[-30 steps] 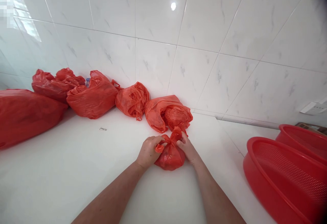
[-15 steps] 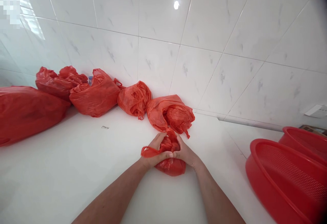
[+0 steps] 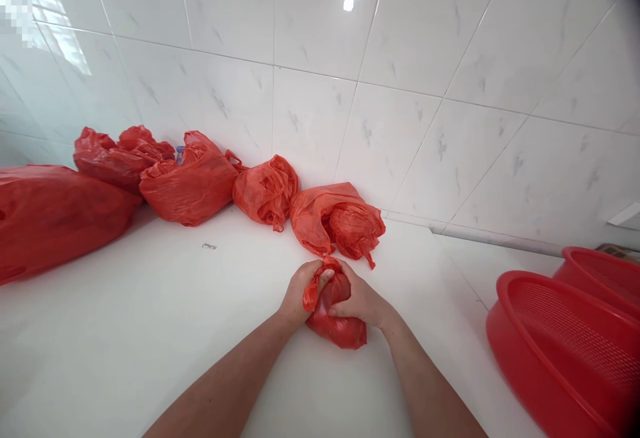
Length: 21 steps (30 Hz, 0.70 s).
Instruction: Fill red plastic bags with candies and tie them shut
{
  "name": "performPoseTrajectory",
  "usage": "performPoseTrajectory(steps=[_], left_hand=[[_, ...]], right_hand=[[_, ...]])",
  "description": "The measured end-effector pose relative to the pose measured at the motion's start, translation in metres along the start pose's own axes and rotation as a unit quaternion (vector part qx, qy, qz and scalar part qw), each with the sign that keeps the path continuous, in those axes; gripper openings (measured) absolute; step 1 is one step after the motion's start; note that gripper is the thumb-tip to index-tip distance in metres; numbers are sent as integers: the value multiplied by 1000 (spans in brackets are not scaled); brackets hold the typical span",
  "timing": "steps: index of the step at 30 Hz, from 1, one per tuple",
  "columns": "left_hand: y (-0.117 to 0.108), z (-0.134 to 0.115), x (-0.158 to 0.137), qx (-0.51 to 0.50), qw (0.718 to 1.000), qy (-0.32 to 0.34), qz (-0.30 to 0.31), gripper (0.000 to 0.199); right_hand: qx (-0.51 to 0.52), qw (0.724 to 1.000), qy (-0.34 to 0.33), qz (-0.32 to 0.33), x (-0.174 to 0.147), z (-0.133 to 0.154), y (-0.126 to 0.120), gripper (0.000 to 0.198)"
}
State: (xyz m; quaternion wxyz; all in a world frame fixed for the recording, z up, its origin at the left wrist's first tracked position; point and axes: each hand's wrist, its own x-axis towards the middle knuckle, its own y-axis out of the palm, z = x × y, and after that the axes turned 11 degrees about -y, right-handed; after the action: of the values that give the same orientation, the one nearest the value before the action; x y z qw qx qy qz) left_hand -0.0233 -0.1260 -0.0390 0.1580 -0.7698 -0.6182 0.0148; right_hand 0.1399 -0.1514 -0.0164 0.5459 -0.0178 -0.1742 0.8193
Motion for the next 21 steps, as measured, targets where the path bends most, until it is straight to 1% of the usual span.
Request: performPoseTrajectory(steps=[4, 13, 16, 21], left_hand=[[1, -2, -1, -20, 1000, -6, -7, 32], [5, -6, -3, -100, 994, -31, -19, 35], [6, -6, -3, -94, 995, -25, -19, 36], [5, -6, -3, -51, 998, -20, -18, 37]], right_hand=[[-10, 999, -9, -29, 1, 7, 8, 68], [-20, 996, -39, -73, 2, 11, 14, 45], [-22, 996, -45, -78, 3, 12, 16, 39], [-22, 995, -37, -89, 3, 10, 17, 27]])
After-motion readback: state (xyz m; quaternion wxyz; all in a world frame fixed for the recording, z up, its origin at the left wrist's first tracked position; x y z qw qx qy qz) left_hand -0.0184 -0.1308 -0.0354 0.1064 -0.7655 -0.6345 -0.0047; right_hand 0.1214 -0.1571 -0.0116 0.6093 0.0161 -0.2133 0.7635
